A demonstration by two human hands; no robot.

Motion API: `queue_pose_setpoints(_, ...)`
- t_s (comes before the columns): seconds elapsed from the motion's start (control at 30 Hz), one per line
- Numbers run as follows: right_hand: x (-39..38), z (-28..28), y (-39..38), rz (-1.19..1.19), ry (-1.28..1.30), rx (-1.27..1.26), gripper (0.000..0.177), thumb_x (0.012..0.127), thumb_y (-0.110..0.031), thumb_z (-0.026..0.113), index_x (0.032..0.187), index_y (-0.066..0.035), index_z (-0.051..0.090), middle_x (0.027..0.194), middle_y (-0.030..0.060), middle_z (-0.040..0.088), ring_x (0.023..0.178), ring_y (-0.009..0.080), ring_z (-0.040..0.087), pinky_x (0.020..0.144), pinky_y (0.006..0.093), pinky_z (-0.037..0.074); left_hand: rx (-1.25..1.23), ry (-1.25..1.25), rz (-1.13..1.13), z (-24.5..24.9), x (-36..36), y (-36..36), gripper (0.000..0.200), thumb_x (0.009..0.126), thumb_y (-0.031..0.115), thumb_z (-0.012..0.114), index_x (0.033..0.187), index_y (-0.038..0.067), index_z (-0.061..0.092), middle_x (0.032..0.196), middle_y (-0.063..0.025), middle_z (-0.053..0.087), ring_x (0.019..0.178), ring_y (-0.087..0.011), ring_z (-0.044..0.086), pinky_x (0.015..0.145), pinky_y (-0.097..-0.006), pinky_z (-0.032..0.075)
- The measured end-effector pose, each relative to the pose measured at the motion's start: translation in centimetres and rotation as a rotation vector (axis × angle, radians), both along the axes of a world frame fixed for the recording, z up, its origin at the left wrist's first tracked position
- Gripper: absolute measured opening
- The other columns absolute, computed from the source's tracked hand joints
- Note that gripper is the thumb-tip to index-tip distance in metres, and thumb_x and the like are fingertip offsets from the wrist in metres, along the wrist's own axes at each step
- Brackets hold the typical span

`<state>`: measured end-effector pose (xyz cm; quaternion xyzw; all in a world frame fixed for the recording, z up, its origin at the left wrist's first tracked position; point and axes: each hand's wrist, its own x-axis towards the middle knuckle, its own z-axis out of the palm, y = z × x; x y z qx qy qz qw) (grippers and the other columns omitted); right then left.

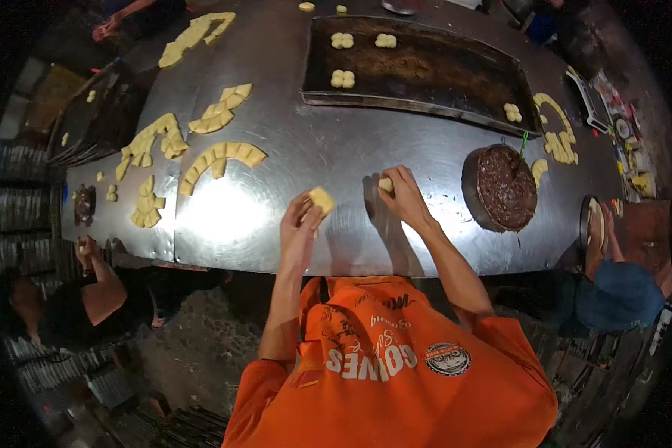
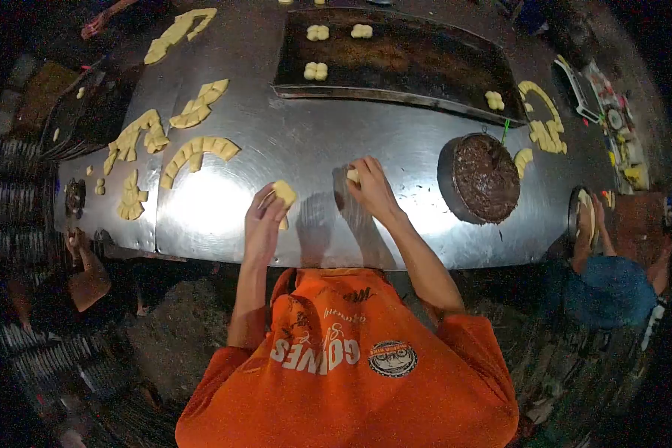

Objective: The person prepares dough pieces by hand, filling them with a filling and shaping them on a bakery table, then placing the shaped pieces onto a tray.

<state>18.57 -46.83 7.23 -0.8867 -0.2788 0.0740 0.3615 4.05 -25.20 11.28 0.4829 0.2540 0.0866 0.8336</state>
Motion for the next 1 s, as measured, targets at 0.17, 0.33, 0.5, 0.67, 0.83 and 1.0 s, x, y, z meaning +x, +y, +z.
queue_pose_setpoints(0.17,0.9,1.5,3.6,0.066,0.258,0.175,0.045,0.092,-0.022,0.070,0.129,0.002,0.058,0.126,0.0137,0.056,0.111,0.0286,0.055,0.100,0.0402,0.046,0.020,-0.089,-0.030,0.7,2.9,-2.3,0.045,0.095,0.012,0.067,0.135,-0.002,0.051,0.127,-0.0135,0.059,0.114,-0.0196,0.058,0.097,-0.0309,0.049)
queue_pose_setpoints(0.33,-3.0,4.2,1.9,0.107,1.111,0.885,0.037,0.098,-0.009,0.062,0.132,0.003,0.055,0.120,0.0103,0.062,0.110,0.0166,0.059,0.093,0.0302,0.051,0.312,-0.065,-0.248,0.8,3.4,-4.6,0.038,0.096,0.015,0.066,0.129,-0.002,0.056,0.115,-0.0107,0.065,0.107,-0.0160,0.060,0.094,-0.0285,0.049)
queue_pose_setpoints(0.5,-7.3,3.0,-1.8,-0.235,1.252,1.314,0.038,0.096,-0.009,0.065,0.132,-0.001,0.056,0.114,0.0068,0.065,0.104,0.0138,0.063,0.090,0.0268,0.053,0.434,-0.038,-0.222,-0.1,3.6,-9.0,0.024,0.099,0.013,0.061,0.116,-0.004,0.058,0.105,-0.0100,0.064,0.097,-0.0144,0.060,0.085,-0.0258,0.049)
queue_pose_setpoints(0.67,-8.3,1.8,-5.8,-0.428,1.305,1.471,0.032,0.097,-0.014,0.064,0.128,-0.008,0.059,0.118,0.0013,0.065,0.107,0.0115,0.062,0.092,0.0245,0.050,0.482,-0.145,-0.301,-0.1,6.7,-13.1,0.018,0.100,0.014,0.059,0.106,-0.003,0.059,0.098,-0.0099,0.063,0.090,-0.0150,0.060,0.079,-0.0285,0.050)
queue_pose_setpoints(0.83,-8.2,2.8,-10.3,-0.473,1.244,1.564,0.036,0.098,-0.018,0.064,0.130,-0.006,0.055,0.120,0.0074,0.062,0.116,0.0179,0.059,0.105,0.0368,0.048,0.863,-0.278,-0.600,1.1,7.4,-16.8,0.021,0.102,0.017,0.056,0.104,-0.003,0.058,0.108,-0.0139,0.062,0.103,-0.0235,0.057,0.091,-0.0362,0.046)
queue_pose_setpoints(1.0,-6.2,4.4,-16.6,-0.526,1.167,1.259,0.036,0.097,-0.009,0.061,0.131,-0.002,0.053,0.123,0.0117,0.063,0.112,0.0221,0.063,0.095,0.0346,0.056,1.029,-0.343,-0.772,1.2,7.6,-17.5,0.035,0.102,0.024,0.052,0.125,-0.002,0.059,0.139,-0.0223,0.047,0.127,-0.0392,0.040,0.107,-0.0481,0.033)
